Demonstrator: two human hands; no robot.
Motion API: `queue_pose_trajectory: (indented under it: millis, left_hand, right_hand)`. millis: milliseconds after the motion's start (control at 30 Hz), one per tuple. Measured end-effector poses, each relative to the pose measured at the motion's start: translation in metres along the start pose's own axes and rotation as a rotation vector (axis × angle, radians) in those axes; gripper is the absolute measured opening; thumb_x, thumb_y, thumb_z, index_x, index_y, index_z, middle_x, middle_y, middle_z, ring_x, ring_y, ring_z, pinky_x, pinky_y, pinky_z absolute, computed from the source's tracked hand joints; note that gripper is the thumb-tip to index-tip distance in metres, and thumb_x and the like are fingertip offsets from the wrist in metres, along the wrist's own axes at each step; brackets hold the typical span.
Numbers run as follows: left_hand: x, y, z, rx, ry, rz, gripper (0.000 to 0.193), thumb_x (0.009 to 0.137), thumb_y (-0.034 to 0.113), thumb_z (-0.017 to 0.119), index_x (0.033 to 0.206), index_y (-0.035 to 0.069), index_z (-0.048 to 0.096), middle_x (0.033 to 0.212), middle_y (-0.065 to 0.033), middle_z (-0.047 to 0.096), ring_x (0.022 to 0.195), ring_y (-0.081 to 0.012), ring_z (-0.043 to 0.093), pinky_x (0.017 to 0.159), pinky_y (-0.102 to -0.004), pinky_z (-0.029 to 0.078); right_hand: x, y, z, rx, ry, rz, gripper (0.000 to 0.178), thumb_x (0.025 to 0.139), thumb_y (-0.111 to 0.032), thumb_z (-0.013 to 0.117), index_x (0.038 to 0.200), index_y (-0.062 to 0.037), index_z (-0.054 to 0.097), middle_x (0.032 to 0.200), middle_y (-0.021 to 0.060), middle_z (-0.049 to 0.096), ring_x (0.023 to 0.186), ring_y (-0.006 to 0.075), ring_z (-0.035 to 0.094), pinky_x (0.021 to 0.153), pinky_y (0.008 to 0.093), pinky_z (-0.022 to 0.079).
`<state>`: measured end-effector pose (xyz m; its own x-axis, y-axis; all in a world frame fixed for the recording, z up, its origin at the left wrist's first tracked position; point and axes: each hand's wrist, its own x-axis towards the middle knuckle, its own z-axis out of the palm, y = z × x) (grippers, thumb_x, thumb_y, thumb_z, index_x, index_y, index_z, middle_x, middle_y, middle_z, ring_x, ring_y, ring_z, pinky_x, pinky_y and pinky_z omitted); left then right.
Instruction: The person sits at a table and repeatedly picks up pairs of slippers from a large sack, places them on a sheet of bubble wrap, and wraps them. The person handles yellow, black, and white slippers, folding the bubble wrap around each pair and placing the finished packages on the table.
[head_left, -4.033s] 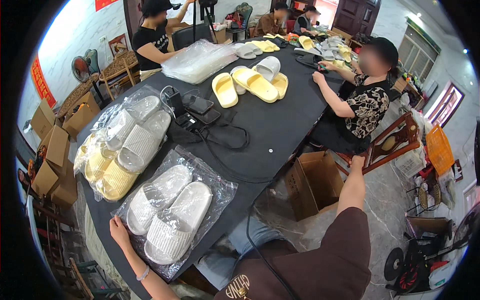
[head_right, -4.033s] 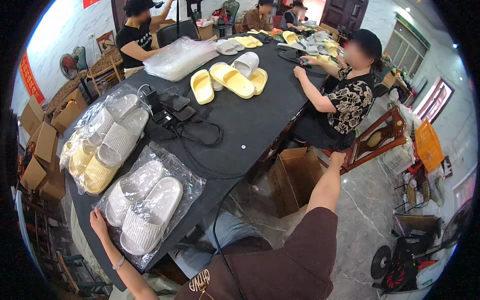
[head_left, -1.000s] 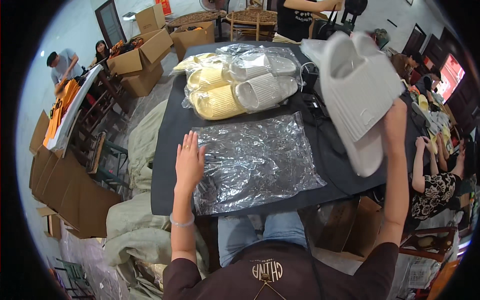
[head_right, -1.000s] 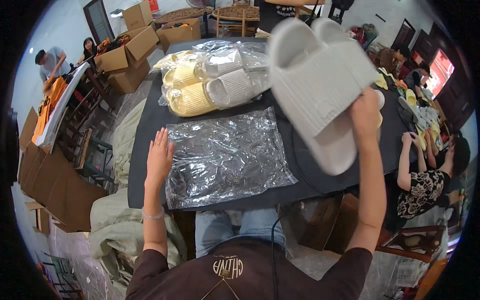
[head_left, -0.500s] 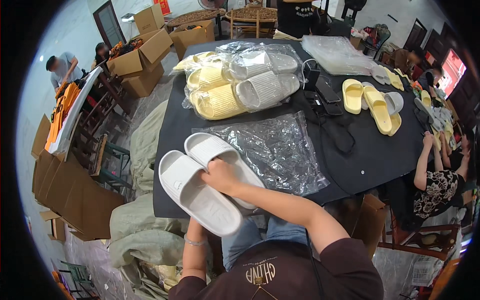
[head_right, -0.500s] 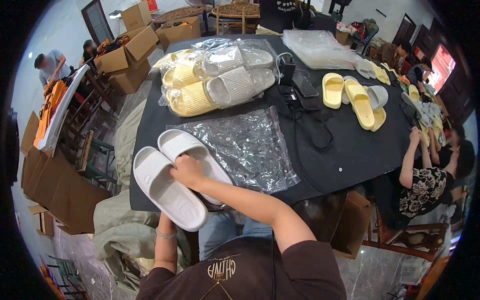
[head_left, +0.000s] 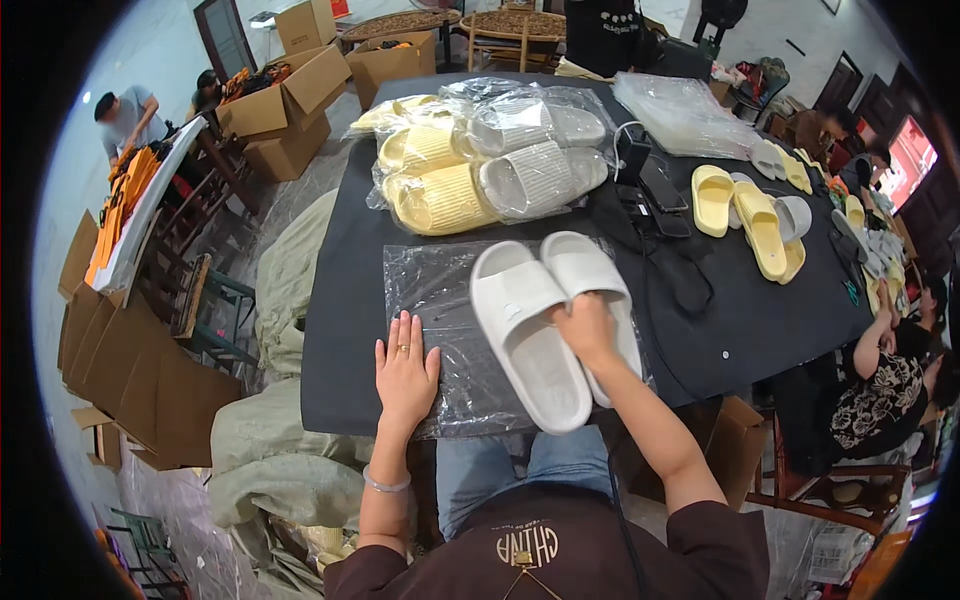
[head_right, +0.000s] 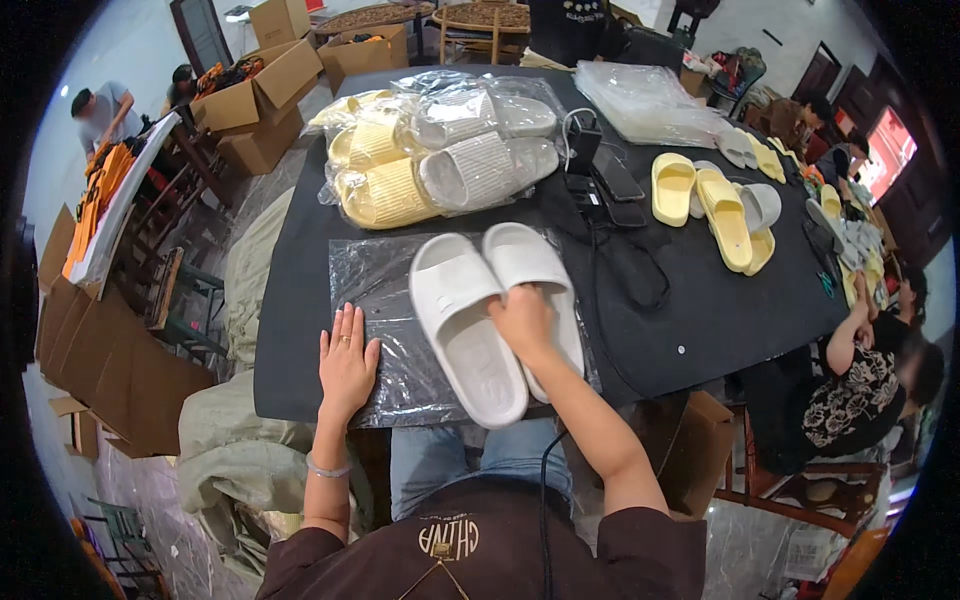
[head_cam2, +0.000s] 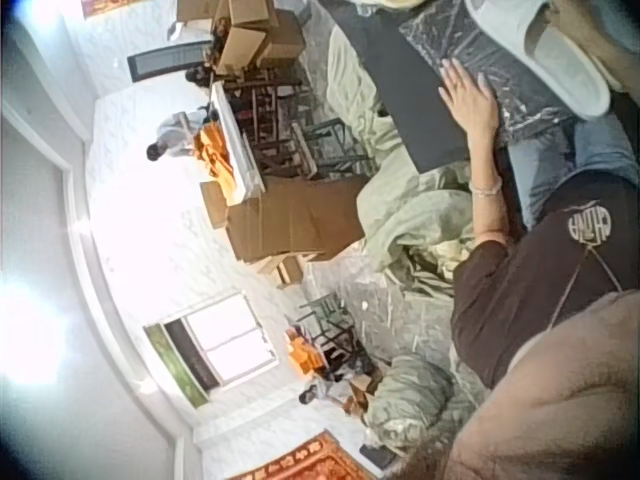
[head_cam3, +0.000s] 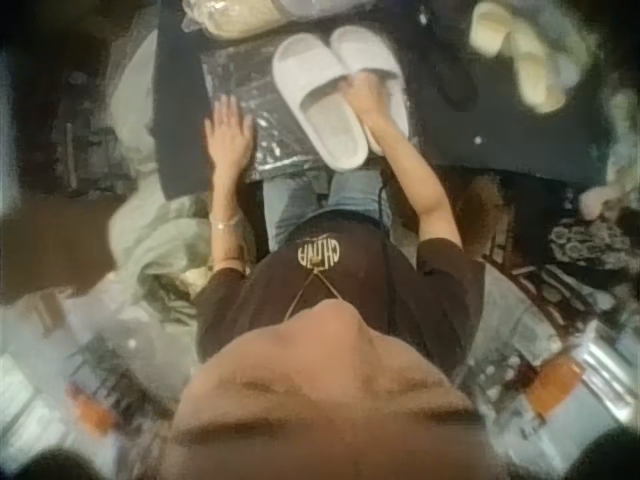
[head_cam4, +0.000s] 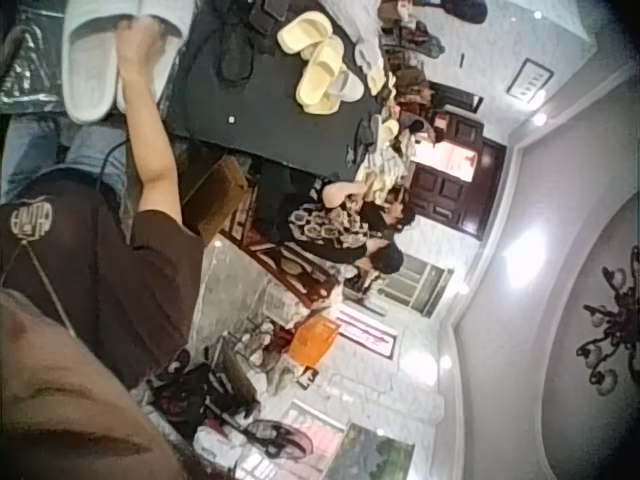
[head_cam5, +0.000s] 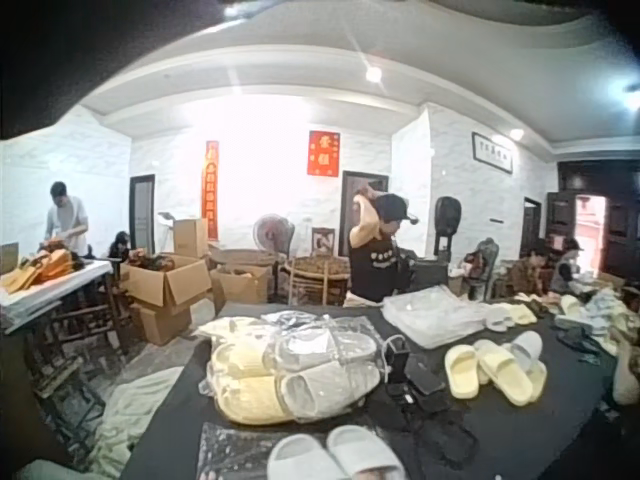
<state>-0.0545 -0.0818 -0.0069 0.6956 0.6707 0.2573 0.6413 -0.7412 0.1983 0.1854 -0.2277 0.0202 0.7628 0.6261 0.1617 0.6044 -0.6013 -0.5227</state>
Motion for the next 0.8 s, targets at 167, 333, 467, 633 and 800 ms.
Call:
queue_pose_trajectory:
  millis: [167, 333, 467, 633, 800]
  left_hand:
    - [0.035, 0.007, -0.035, 0.129, -0.225, 0.061, 0.055, 0.095, 0.037, 0.043, 0.14, 0.005, 0.038, 0.148, -0.0119, 0.034, 0.138, -0.0263, 0.031, 0.112, -0.0473, 0.023]
    - [0.096, -0.005, -0.002, 0.037, 0.002, 0.235, 0.058, 0.096, 0.042, 0.04, 0.141, 0.006, 0.037, 0.149, -0.0146, 0.032, 0.139, -0.0283, 0.028, 0.112, -0.0492, 0.021]
    - [0.099, -0.021, 0.026, 0.043, -0.069, 0.063, 0.062, 0.094, 0.045, 0.04, 0.144, 0.009, 0.034, 0.152, -0.0143, 0.025, 0.141, -0.0289, 0.022, 0.112, -0.0493, 0.021]
    - [0.104, -0.038, 0.043, 0.128, -0.102, 0.179, 0.069, 0.089, 0.043, 0.045, 0.147, 0.012, 0.027, 0.156, -0.0077, 0.016, 0.144, -0.025, 0.014, 0.112, -0.0484, 0.02]
    - [0.105, -0.03, 0.034, 0.132, -0.147, 0.089, 0.065, 0.092, 0.042, 0.043, 0.147, 0.011, 0.028, 0.155, -0.0089, 0.02, 0.143, -0.0251, 0.018, 0.113, -0.0466, 0.019]
  right_hand:
    - [0.002, 0.007, 0.005, -0.031, 0.142, -0.037, 0.036, 0.074, -0.027, 0.065, 0.087, 0.0068, 0.065, 0.098, 0.0253, 0.064, 0.101, 0.0414, 0.056, 0.085, 0.0517, 0.046]
    - [0.009, 0.011, 0.004, -0.025, 0.072, -0.016, 0.037, 0.074, -0.028, 0.065, 0.083, 0.0077, 0.065, 0.088, 0.0294, 0.063, 0.088, 0.0438, 0.061, 0.078, 0.0503, 0.048]
    - [0.008, -0.024, -0.005, 0.058, -0.057, 0.018, 0.032, 0.073, -0.025, 0.065, 0.077, 0.006, 0.065, 0.079, 0.0275, 0.064, 0.076, 0.0414, 0.064, 0.07, 0.0476, 0.05]
    - [0.001, -0.066, 0.032, 0.088, -0.129, -0.089, 0.03, 0.072, -0.026, 0.066, 0.076, 0.0042, 0.067, 0.078, 0.0253, 0.065, 0.075, 0.0395, 0.065, 0.072, 0.0471, 0.051]
    - [0.004, -0.042, 0.032, 0.08, -0.099, -0.13, 0.034, 0.075, -0.026, 0.064, 0.087, 0.0058, 0.066, 0.102, 0.0239, 0.064, 0.102, 0.0392, 0.058, 0.083, 0.0486, 0.049]
